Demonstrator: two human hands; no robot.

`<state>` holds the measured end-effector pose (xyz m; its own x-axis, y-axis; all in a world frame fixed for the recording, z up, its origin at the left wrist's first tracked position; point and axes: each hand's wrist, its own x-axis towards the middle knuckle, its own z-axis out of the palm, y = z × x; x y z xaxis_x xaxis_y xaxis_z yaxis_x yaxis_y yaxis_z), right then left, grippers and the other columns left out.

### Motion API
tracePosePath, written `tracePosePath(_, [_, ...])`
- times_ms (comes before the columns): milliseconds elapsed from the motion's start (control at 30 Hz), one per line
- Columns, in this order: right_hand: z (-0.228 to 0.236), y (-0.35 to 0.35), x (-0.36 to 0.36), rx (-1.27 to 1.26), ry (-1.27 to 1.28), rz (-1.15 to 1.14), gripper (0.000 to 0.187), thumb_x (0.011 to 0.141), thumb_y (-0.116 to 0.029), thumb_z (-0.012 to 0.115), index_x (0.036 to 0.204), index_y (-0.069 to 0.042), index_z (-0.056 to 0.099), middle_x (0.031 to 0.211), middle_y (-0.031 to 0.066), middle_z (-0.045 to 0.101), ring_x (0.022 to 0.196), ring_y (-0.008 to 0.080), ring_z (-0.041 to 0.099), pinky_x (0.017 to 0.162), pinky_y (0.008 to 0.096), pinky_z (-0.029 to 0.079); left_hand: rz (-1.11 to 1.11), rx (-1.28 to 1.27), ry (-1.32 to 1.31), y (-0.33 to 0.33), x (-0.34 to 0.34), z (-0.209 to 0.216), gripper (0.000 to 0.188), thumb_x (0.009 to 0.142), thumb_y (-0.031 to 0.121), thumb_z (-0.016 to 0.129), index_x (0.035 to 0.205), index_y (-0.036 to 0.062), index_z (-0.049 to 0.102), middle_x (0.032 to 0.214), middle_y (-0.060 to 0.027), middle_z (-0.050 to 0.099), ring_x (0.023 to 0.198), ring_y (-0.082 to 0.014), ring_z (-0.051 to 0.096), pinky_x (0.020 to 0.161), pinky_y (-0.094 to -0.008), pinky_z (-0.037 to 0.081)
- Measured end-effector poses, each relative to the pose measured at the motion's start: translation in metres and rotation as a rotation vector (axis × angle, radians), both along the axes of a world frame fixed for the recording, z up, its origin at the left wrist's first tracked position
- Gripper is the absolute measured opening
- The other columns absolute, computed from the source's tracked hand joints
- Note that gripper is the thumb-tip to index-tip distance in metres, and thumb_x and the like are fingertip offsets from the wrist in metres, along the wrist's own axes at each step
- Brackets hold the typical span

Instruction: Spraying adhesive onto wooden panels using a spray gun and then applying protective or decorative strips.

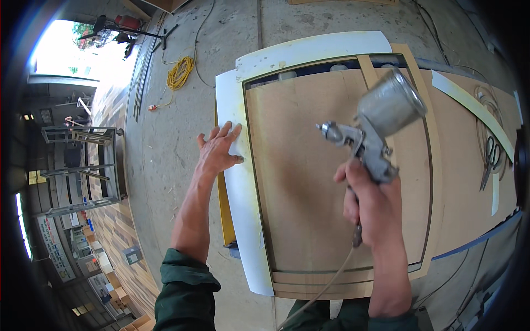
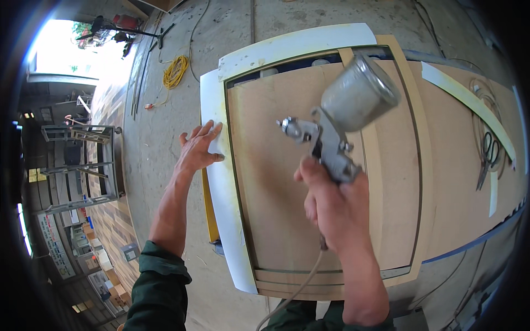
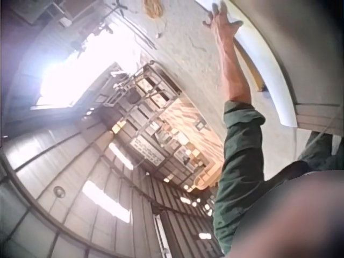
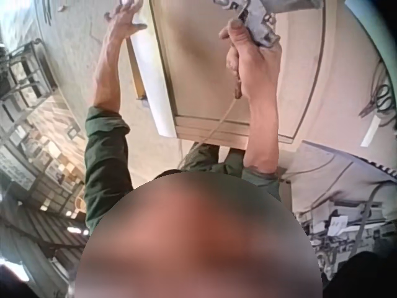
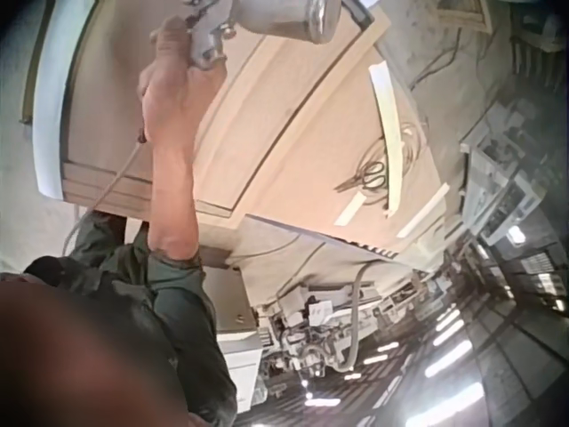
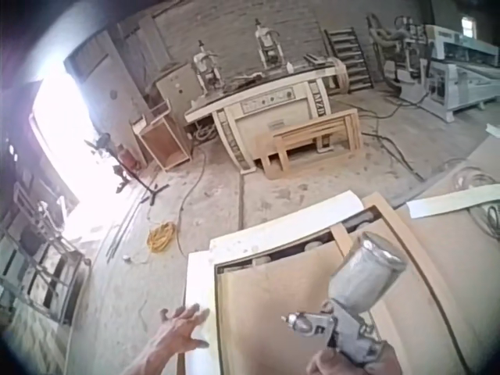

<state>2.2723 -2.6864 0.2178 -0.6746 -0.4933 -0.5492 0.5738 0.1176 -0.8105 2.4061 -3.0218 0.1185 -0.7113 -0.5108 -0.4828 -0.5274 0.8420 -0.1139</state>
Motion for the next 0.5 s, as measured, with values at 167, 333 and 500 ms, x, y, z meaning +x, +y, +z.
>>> tracePosePath(167, [-0.008,-0.026,-0.024,-0.073,0.011,-0.007,0.047,0.101,-0.048,0.069,0.090,-0.002,0.064,0.076,0.0027,0.060,0.044,0.0052,0.042,0.041,0.0250,0.032,-0.001,-0.042,-0.010,-0.001,0.003,-0.001,0.105,0.070,0.030,0.093,0.161,0.0276,0.040,0.169,-0.0059,0.036,0.154,-0.0298,0.032,0.119,-0.0689,0.017])
tracePosePath(333, [-0.014,-0.032,-0.029,-0.098,0.018,0.016,0.046,0.099,-0.050,0.070,0.093,-0.005,0.065,0.088,0.0045,0.065,0.044,0.0053,0.043,0.042,0.0243,0.033,0.001,-0.046,-0.037,0.004,0.000,0.001,0.104,0.074,0.028,0.091,0.162,0.0253,0.038,0.171,-0.0014,0.032,0.157,-0.0297,0.027,0.122,-0.0657,0.015])
tracePosePath(500, [-0.018,-0.031,-0.030,-0.108,0.007,0.007,0.043,0.099,-0.048,0.070,0.093,-0.006,0.065,0.086,0.0036,0.064,0.044,0.0049,0.044,0.042,0.0244,0.033,-0.009,-0.053,-0.060,0.004,-0.001,0.001,0.105,0.074,0.029,0.091,0.163,0.0227,0.036,0.172,0.0018,0.030,0.158,-0.0295,0.026,0.122,-0.0645,0.016])
